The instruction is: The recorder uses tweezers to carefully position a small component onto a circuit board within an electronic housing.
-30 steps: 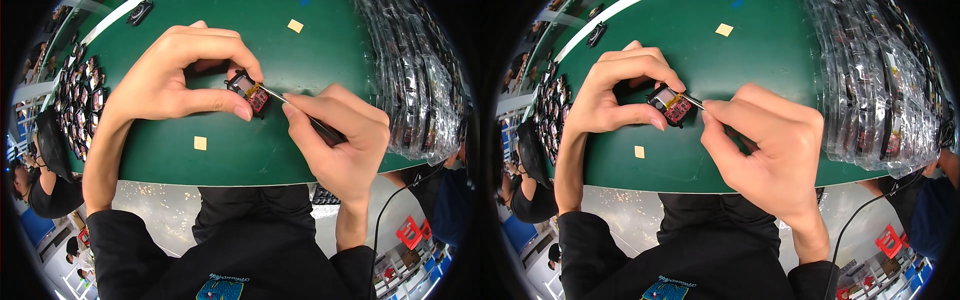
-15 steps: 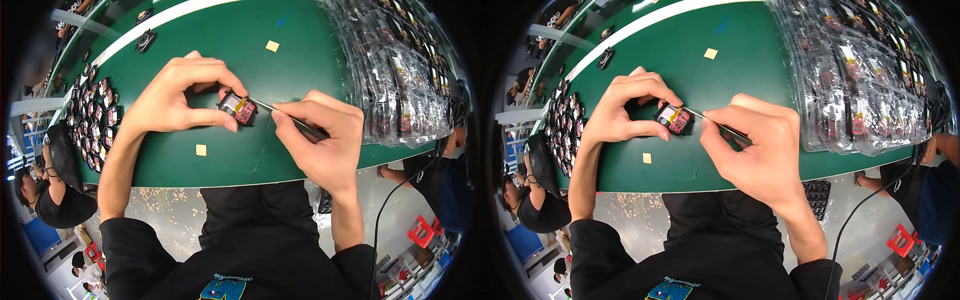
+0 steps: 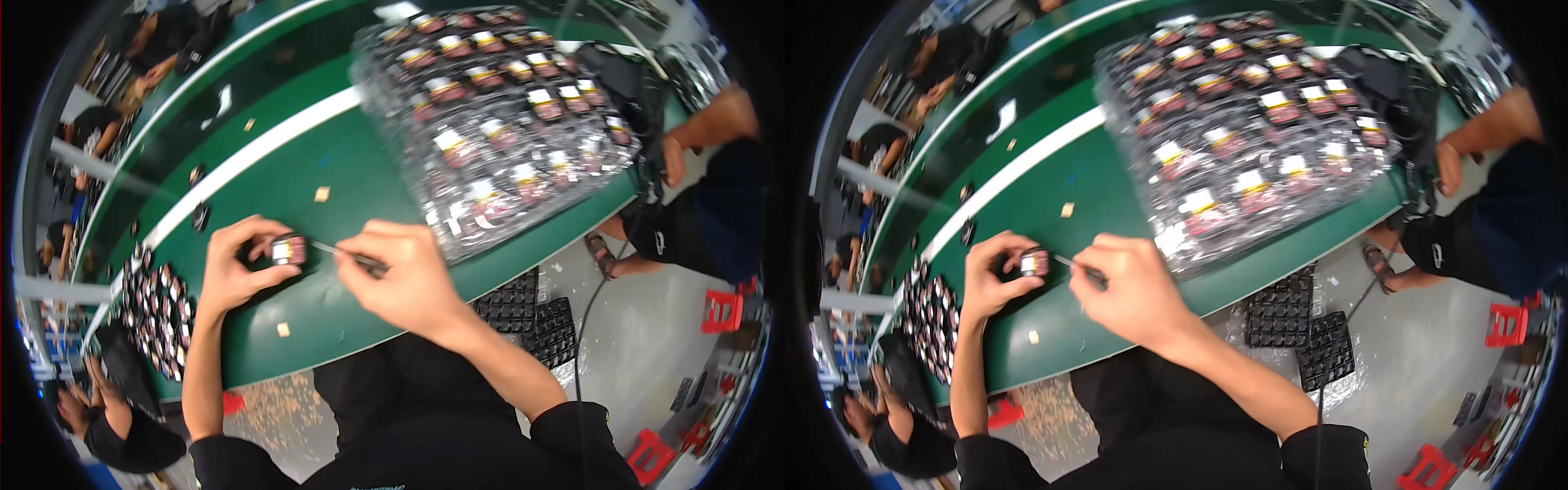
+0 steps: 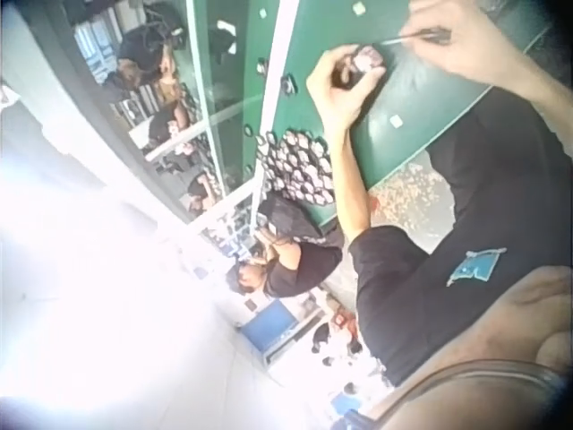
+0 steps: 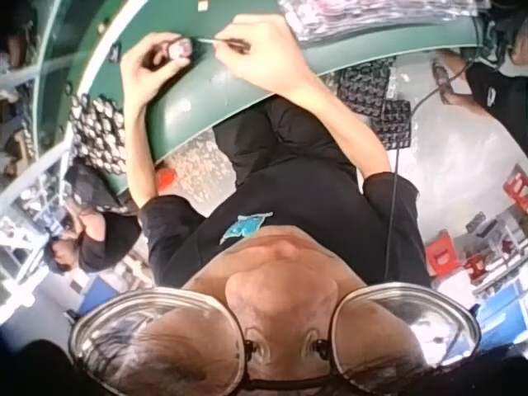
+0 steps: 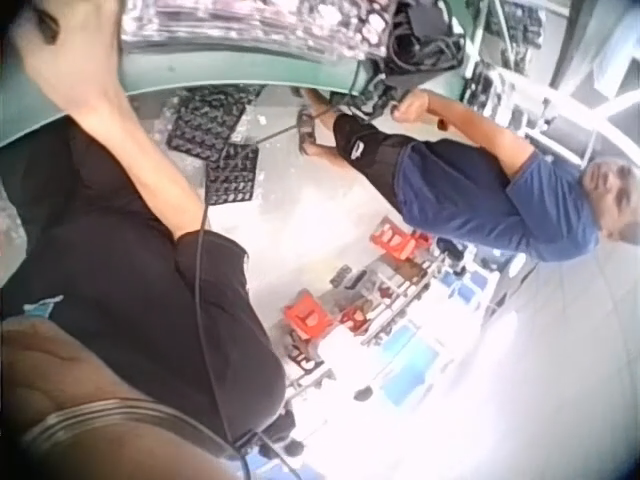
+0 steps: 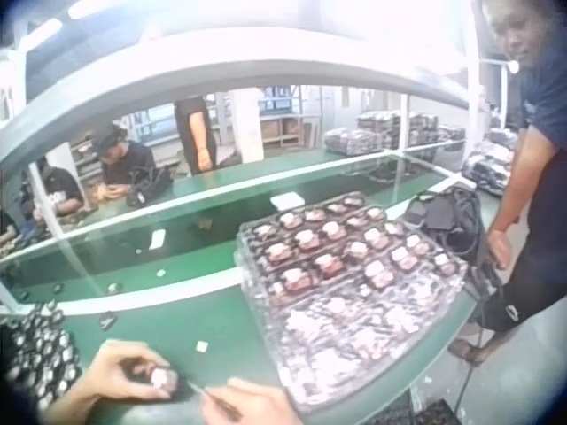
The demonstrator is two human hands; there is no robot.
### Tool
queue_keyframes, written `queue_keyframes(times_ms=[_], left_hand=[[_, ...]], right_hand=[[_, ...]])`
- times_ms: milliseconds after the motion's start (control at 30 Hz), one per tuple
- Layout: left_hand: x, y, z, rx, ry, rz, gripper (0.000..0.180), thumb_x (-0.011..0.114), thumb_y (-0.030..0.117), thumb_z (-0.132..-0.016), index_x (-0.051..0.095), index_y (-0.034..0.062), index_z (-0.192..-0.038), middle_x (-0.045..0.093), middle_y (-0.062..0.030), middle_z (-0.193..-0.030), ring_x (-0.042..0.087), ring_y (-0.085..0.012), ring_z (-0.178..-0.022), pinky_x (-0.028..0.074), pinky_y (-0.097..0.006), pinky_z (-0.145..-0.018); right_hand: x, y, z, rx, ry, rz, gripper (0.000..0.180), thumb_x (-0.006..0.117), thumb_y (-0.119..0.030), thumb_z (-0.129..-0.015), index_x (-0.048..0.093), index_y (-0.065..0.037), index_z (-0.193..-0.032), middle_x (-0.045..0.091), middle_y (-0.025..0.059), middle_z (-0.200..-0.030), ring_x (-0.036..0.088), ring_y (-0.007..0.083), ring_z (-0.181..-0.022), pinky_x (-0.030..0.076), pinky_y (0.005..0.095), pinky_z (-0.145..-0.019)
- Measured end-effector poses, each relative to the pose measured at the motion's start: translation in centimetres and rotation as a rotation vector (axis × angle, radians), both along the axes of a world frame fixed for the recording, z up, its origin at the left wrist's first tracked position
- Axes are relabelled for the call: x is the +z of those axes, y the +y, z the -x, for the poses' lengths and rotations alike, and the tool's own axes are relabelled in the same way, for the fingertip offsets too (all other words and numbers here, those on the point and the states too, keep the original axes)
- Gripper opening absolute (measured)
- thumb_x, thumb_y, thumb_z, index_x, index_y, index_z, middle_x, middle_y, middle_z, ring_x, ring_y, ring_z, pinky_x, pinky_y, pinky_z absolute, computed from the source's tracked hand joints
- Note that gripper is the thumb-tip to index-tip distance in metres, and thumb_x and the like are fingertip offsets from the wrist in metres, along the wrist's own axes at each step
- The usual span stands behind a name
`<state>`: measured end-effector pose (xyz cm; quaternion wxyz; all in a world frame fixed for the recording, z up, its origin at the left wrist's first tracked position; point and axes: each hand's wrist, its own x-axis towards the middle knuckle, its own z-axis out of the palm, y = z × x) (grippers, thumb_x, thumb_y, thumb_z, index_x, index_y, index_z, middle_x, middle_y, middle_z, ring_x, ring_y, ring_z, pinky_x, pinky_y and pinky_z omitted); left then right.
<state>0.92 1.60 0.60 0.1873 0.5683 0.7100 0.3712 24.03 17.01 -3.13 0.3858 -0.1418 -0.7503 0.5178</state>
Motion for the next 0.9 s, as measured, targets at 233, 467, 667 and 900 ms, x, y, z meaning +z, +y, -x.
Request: queue_keyframes(times_ms=[233, 467, 667, 900], left_hand=[[6.5, 7.3, -3.1, -0.075, -0.109, -0.29, 0.051, 0.096, 0.022, -0.077, 0.079, 0.0028, -0.121, 0.075, -0.0017, -0.105, 0.061, -0.0083, -0.085, 0.044, -0.026, -0.073], [10.1, 26.1, -14.5, -0.697, 0.326, -0.445, 0.047, 0.089, 0.036, -0.091, 0.078, 0.003, -0.121, 0.072, -0.0129, -0.114, 0.07, -0.0315, -0.108, 0.055, -0.043, -0.094], [6.9, 31.2, -16.0, -0.746, 0.463, -0.321, 0.044, 0.083, 0.036, -0.096, 0.081, 0.0077, -0.13, 0.071, -0.0121, -0.139, 0.059, -0.0315, -0.139, 0.046, -0.049, -0.115], [6.4, 23.0, -7.4, -0.433, 0.43, -0.544, 0.028, 0.081, 0.022, -0.097, 0.081, 0.009, -0.122, 0.073, -0.0089, -0.131, 0.063, -0.0329, -0.129, 0.048, -0.047, -0.115]], right_hand=[[-0.5, 0.0, -0.4, 0.023, -0.015, -0.023, 0.012, 0.079, -0.004, -0.09, 0.082, 0.004, -0.099, 0.075, 0.0151, -0.084, 0.076, 0.0293, -0.072, 0.057, 0.0392, -0.065], [0.4, 0.1, -0.3, 0.084, -0.092, -0.035, 0.016, 0.078, -0.005, -0.089, 0.081, 0.006, -0.102, 0.078, 0.0176, -0.09, 0.077, 0.0326, -0.074, 0.058, 0.0397, -0.069], [1.2, -0.7, 0.4, 0.104, -0.035, 0.057, 0.013, 0.077, -0.007, -0.089, 0.08, 0.005, -0.095, 0.072, 0.0228, -0.081, 0.074, 0.0371, -0.069, 0.057, 0.0434, -0.067], [1.2, -0.2, -0.6, 0.058, -0.107, -0.041, 0.013, 0.079, -0.005, -0.09, 0.082, 0.004, -0.098, 0.073, 0.0157, -0.08, 0.072, 0.027, -0.064, 0.055, 0.0381, -0.061]])
